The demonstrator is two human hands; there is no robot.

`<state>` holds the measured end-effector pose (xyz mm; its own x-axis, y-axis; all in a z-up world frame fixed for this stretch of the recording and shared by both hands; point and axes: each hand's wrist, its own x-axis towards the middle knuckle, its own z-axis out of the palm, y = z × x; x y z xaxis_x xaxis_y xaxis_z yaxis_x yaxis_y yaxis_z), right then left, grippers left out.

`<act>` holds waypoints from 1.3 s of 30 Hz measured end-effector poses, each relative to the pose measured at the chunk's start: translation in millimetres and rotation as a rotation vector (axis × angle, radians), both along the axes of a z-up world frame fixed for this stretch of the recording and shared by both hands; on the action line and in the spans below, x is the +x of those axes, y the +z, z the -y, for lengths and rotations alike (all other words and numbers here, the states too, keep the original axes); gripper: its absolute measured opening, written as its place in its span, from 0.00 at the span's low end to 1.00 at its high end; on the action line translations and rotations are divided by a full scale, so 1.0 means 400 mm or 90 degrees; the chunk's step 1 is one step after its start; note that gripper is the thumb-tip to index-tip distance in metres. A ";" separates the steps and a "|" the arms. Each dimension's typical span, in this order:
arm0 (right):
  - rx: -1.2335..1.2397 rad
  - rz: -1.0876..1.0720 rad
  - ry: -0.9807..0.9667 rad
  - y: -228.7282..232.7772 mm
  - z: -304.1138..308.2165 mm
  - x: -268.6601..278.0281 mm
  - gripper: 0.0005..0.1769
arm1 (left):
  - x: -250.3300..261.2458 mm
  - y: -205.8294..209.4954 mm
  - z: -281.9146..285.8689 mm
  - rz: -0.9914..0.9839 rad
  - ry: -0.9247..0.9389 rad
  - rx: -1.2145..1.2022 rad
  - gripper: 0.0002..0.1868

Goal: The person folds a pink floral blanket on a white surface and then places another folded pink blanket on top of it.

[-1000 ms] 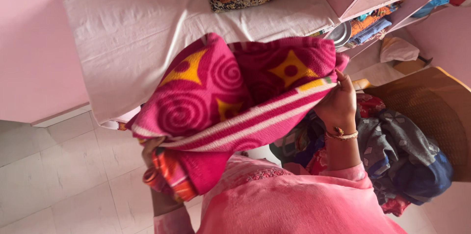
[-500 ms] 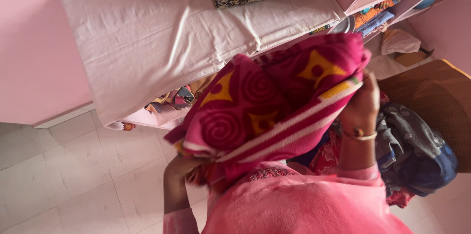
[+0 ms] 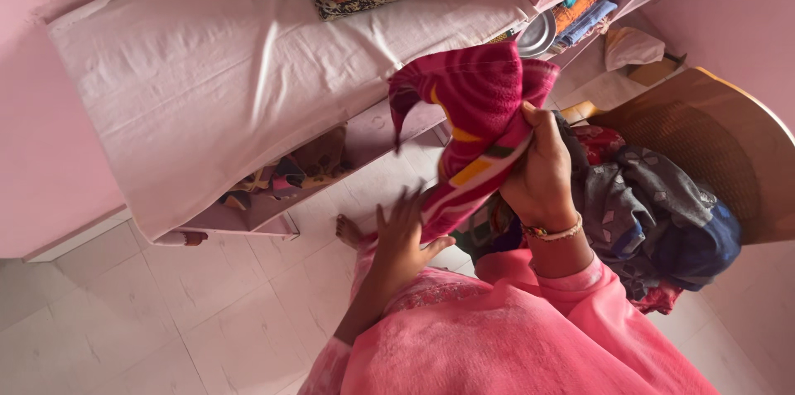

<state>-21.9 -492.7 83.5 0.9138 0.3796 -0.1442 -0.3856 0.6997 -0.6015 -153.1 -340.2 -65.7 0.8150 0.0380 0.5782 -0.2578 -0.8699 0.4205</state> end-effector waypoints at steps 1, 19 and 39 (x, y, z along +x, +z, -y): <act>0.005 0.015 -0.007 0.003 0.000 0.003 0.19 | 0.003 0.013 -0.007 0.003 -0.003 0.001 0.56; -0.114 0.065 0.078 0.013 0.019 0.021 0.11 | 0.055 0.111 -0.176 -0.088 0.220 -0.258 0.45; -0.387 0.559 -0.133 -0.036 -0.033 0.316 0.12 | -0.063 0.169 -0.512 -0.107 0.239 -0.181 0.15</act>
